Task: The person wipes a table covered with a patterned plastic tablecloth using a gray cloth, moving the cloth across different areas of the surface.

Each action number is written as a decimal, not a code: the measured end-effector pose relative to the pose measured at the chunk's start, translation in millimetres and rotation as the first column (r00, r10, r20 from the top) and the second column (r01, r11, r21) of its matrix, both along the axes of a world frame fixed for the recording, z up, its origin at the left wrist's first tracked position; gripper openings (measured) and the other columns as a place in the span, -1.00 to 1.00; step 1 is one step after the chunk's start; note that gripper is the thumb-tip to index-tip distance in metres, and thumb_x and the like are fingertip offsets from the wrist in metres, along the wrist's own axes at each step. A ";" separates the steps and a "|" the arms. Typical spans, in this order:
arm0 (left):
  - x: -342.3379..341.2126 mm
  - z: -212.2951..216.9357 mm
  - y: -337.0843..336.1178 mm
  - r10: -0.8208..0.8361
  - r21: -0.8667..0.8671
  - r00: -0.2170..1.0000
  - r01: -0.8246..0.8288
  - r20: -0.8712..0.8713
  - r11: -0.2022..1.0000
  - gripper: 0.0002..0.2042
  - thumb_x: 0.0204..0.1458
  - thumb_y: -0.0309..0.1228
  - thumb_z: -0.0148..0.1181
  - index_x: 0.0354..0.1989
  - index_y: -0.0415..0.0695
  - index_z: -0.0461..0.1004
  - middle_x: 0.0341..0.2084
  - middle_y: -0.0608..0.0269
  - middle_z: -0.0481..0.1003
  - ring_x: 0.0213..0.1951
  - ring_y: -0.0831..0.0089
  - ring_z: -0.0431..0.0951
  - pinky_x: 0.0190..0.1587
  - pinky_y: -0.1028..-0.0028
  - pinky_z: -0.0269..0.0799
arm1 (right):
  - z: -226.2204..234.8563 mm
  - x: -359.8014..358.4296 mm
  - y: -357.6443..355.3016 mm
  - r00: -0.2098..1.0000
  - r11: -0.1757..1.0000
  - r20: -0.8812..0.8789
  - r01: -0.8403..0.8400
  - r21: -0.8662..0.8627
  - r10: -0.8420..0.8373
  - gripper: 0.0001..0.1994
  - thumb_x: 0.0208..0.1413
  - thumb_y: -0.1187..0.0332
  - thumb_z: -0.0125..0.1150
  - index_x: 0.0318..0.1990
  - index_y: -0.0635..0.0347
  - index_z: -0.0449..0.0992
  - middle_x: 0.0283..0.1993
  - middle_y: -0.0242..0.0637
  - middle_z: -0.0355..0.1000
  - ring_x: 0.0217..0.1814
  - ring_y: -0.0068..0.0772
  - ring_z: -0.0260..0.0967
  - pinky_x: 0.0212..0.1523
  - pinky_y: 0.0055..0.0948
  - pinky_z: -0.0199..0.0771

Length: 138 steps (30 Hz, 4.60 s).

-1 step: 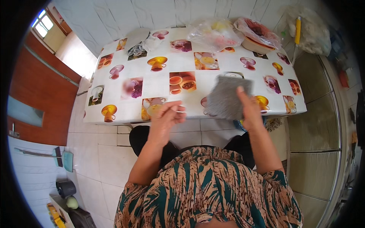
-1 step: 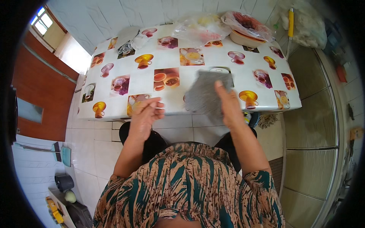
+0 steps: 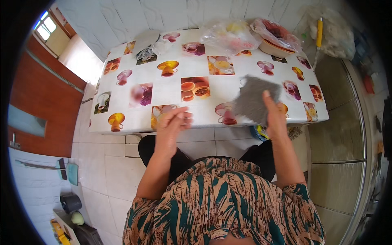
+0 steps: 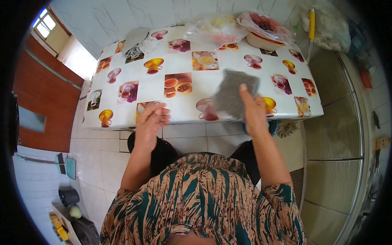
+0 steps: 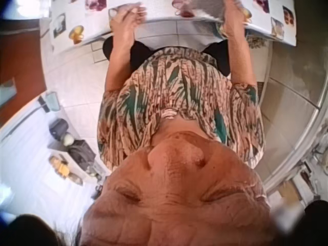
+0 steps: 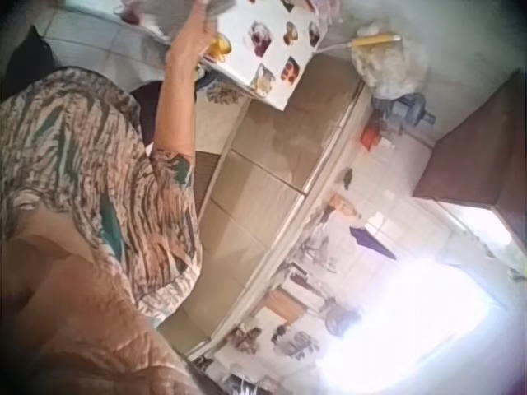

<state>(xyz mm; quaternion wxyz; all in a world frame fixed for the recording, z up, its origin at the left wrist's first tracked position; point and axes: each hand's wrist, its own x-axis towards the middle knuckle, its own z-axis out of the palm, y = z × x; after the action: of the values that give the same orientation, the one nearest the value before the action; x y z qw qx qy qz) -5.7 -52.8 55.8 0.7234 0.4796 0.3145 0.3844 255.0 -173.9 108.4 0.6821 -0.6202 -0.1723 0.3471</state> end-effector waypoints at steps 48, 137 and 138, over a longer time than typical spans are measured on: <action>-67.0 -69.2 83.5 0.880 0.959 0.443 -0.132 -0.170 0.251 -0.72 0.23 -0.51 -0.08 0.03 -0.22 0.51 -0.25 0.12 0.52 -0.26 0.21 0.49 -0.16 0.34 0.39 | -79.1 85.8 -33.6 0.011 0.875 0.886 0.152 -0.460 0.464 -0.41 0.15 0.17 0.13 0.37 -0.14 0.23 0.46 -0.23 0.08 0.51 -0.14 -0.02 0.42 -0.02 -0.05; 62.5 -40.9 33.2 0.620 0.891 0.654 0.207 -0.434 0.405 -0.82 0.10 -0.58 0.07 -0.16 -0.17 0.56 -0.51 0.20 0.40 -0.52 0.35 0.37 -0.44 0.37 0.28 | -91.2 238.7 110.1 0.076 0.808 0.830 0.197 -0.555 0.552 -0.38 0.27 -0.04 -0.13 0.43 -0.05 0.10 0.53 -0.18 -0.07 0.59 -0.20 -0.21 0.49 -0.12 -0.22; 65.7 -39.9 32.0 0.621 0.903 0.670 0.193 -0.408 0.385 -0.81 0.10 -0.59 0.07 -0.16 -0.17 0.55 -0.52 0.20 0.39 -0.53 0.35 0.35 -0.45 0.37 0.26 | -92.3 249.9 98.0 0.084 0.809 0.840 0.231 -0.540 0.537 -0.38 0.27 -0.04 -0.12 0.43 -0.05 0.10 0.53 -0.18 -0.06 0.58 -0.20 -0.20 0.49 -0.12 -0.21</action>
<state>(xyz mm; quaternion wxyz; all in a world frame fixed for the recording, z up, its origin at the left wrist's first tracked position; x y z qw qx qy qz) 60.0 -20.8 15.9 0.1037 0.8431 0.3710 0.3753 504.9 -75.9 16.1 0.1297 -0.8288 -0.5419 -0.0522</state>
